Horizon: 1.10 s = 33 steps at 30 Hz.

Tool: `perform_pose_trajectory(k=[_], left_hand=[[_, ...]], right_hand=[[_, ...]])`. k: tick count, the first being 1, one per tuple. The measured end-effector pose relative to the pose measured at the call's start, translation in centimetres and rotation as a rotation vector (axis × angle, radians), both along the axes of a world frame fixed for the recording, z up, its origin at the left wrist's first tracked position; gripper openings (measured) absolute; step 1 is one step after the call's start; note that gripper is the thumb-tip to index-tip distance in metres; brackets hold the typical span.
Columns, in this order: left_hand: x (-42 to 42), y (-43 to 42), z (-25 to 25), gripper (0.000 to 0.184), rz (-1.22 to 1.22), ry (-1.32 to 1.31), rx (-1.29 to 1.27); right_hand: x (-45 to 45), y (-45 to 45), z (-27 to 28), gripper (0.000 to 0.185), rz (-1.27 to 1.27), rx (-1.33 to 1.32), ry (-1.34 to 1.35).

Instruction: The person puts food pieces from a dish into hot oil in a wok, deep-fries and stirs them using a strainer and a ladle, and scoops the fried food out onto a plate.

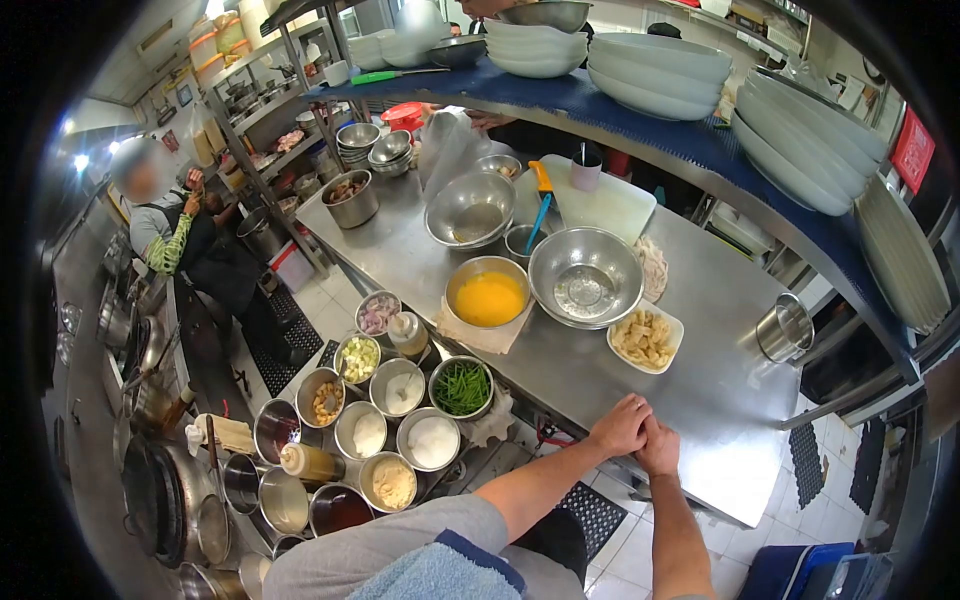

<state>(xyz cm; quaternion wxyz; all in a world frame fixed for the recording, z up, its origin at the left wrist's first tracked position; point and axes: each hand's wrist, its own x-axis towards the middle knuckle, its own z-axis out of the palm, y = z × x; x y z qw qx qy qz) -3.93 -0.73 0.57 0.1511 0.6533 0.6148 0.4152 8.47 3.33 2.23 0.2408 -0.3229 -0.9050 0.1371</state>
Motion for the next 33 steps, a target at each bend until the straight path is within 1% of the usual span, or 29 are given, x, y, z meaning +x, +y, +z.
perform_pose_trajectory(k=[3, 9, 15, 18, 21, 24, 27, 33], left_hand=[[0.0, -0.1, 0.0, 0.028, 0.005, 0.001, 0.026], [0.1, -0.2, 0.0, 0.027, 0.011, -0.059, 0.0], [0.0, -0.2, -0.2, 0.026, 0.016, -0.024, 0.024], [0.1, -0.2, -0.3, 0.027, 0.042, -0.021, 0.076], [0.0, -0.1, -0.3, 0.027, 0.03, -0.035, 0.059], [0.0, -0.4, 0.0, 0.027, 0.036, -0.009, 0.07], [0.1, 0.0, -0.7, 0.028, 0.028, -0.046, 0.094], [-0.1, -0.4, 0.0, 0.026, 0.005, -0.038, 0.048]], right_hand=[[0.1, 0.2, -0.4, 0.011, -0.002, -0.005, -0.007], [0.0, 0.3, -0.9, 0.012, -0.009, 0.012, -0.009], [-0.1, 0.3, -0.9, 0.013, -0.001, 0.015, 0.011], [-0.2, 0.2, -0.8, 0.014, 0.004, 0.025, 0.014], [-0.2, 0.3, -0.8, 0.016, 0.002, 0.015, 0.0], [0.3, 0.9, -2.2, 0.018, -0.008, 0.043, -0.015], [0.1, 0.6, -1.4, 0.018, -0.015, 0.024, -0.016], [0.1, 0.6, -1.5, 0.016, -0.004, 0.029, -0.019]])
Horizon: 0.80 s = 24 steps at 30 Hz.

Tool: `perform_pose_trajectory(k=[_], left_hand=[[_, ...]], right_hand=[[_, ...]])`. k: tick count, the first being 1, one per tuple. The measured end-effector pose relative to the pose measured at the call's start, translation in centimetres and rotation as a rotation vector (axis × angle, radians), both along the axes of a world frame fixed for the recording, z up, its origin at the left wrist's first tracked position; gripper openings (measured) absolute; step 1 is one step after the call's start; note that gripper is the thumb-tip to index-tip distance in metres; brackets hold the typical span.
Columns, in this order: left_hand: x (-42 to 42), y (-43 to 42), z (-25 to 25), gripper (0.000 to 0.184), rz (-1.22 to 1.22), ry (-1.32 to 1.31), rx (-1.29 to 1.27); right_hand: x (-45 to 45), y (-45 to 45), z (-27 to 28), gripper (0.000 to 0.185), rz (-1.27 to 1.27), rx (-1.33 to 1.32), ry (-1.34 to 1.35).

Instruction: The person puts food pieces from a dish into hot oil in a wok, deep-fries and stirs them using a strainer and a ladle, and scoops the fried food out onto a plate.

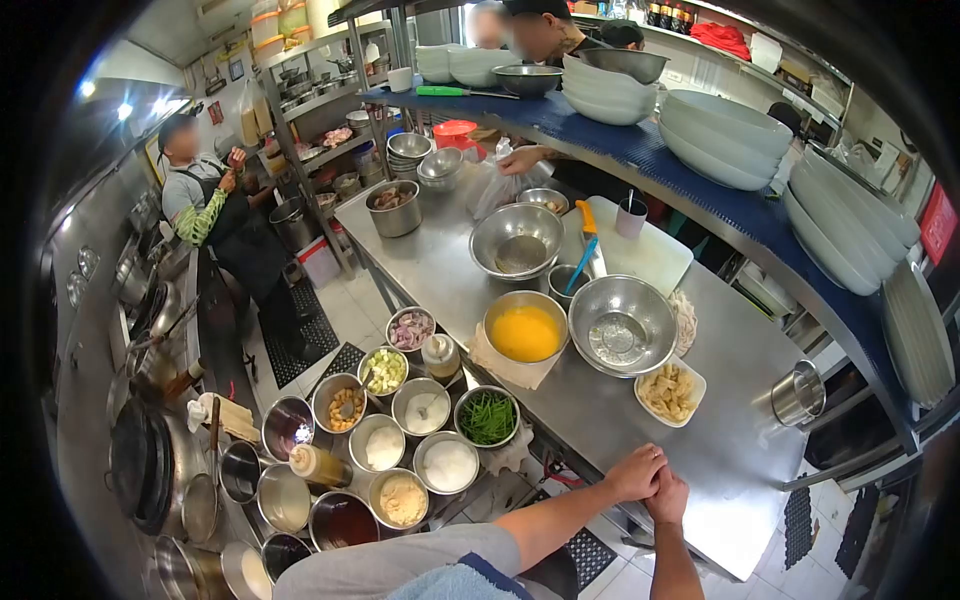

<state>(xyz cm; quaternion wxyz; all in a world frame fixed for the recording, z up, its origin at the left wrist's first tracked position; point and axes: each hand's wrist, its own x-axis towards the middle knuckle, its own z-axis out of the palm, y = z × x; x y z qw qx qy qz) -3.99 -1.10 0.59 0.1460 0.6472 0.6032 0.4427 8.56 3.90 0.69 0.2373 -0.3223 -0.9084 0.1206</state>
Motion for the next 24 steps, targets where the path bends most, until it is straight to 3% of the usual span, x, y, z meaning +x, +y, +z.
perform_pose_trajectory(k=[24], left_hand=[[0.3, 0.6, -0.6, 0.024, 0.005, 0.043, 0.009]], right_hand=[[0.0, -0.5, 1.1, 0.013, -0.032, -0.006, -0.018]])
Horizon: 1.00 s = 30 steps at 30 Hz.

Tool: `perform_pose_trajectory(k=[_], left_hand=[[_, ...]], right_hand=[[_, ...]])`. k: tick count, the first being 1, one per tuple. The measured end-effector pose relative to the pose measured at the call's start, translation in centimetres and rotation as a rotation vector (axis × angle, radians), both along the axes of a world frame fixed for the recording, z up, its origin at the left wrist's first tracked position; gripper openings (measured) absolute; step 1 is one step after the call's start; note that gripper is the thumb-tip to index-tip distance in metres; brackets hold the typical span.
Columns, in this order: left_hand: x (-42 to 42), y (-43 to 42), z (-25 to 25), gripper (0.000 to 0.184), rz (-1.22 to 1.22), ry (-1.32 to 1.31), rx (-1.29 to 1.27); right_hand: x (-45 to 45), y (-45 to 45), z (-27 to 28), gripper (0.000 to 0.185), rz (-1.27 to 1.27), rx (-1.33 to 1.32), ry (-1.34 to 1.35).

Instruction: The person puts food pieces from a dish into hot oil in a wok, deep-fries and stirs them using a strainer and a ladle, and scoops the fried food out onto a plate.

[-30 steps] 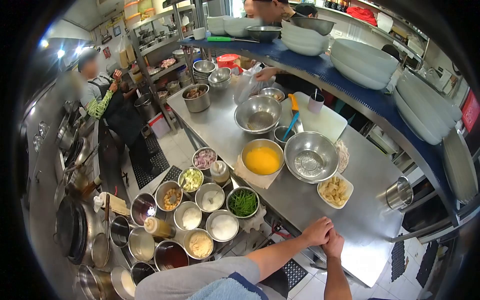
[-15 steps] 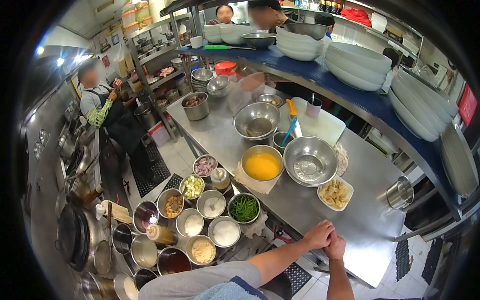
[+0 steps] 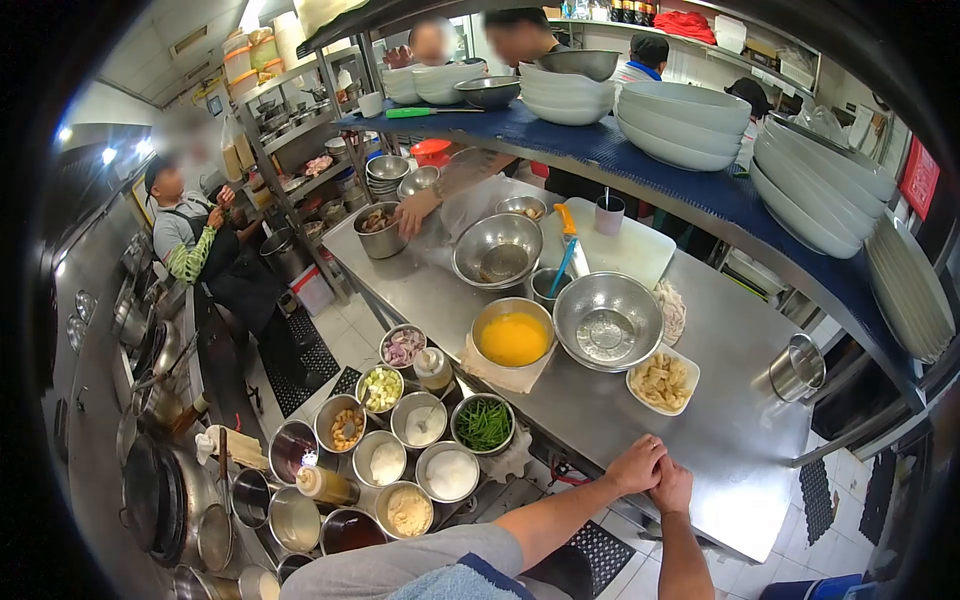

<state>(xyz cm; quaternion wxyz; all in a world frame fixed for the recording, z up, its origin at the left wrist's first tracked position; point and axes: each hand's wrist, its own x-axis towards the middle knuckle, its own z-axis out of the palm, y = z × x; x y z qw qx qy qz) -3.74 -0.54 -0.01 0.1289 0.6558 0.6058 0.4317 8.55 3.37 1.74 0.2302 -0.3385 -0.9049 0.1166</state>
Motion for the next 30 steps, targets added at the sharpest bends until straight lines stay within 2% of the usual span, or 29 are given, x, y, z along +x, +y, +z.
perform_pose_trajectory(k=[9, 18, 30], left_hand=[[0.0, -0.2, 0.5, 0.023, -0.003, -0.02, -0.031], [0.2, 0.3, -0.9, 0.026, 0.006, -0.045, 0.05], [0.2, 0.3, 0.1, 0.021, -0.019, -0.014, -0.007]], right_hand=[[-0.1, -0.1, 0.1, 0.014, 0.004, -0.005, 0.013], [0.0, 0.1, -0.3, 0.015, 0.004, -0.004, 0.01], [0.6, 0.2, -0.6, 0.017, -0.016, 0.01, 0.022]])
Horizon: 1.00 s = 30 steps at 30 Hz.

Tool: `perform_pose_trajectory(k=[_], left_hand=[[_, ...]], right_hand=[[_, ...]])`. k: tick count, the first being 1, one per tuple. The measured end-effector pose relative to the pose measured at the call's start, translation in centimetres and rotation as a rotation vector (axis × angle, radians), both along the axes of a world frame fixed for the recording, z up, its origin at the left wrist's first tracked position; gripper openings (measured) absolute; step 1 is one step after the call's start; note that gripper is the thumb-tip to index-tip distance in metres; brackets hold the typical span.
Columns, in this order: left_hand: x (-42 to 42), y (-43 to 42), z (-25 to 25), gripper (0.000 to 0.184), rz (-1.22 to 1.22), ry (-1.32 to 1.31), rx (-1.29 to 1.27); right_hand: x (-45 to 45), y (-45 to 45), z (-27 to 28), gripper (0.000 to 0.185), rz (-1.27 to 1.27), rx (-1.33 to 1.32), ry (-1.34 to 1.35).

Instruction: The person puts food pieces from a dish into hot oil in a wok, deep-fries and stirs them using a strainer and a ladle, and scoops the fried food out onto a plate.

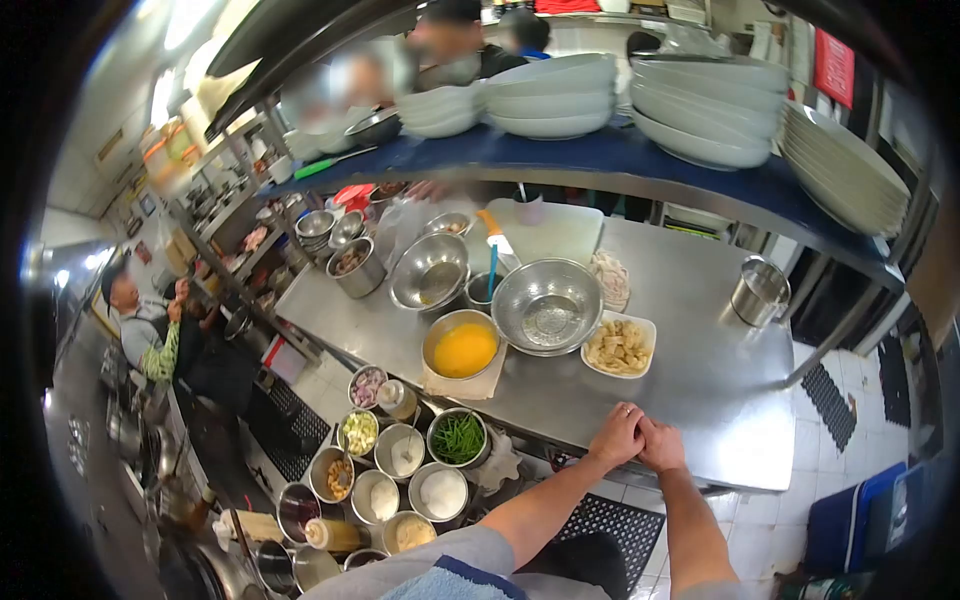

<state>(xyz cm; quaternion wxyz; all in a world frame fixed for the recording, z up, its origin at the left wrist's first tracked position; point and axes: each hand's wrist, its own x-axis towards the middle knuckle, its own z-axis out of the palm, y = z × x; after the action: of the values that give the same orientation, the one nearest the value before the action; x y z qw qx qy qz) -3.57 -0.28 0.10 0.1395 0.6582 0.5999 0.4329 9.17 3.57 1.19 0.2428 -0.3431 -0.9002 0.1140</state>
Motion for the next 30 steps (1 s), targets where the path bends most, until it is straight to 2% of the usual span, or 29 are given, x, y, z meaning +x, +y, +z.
perform_pose_trajectory(k=[6, 16, 23, 30], left_hand=[[0.1, 0.9, -1.7, 0.021, -0.008, 0.062, 0.032], [0.3, 0.6, -0.7, 0.02, -0.015, 0.064, 0.046], [0.3, 0.2, 0.5, 0.021, 0.005, 0.093, -0.068], [0.1, 0.3, 0.5, 0.021, 0.013, 0.088, -0.044]], right_hand=[[0.6, 0.3, -1.1, 0.019, -0.009, -0.016, -0.064], [0.6, -0.1, 0.4, 0.021, -0.02, -0.062, -0.066], [0.5, 0.1, 0.1, 0.019, -0.004, -0.05, -0.07], [0.4, 0.3, -0.3, 0.018, -0.009, -0.048, -0.068]])
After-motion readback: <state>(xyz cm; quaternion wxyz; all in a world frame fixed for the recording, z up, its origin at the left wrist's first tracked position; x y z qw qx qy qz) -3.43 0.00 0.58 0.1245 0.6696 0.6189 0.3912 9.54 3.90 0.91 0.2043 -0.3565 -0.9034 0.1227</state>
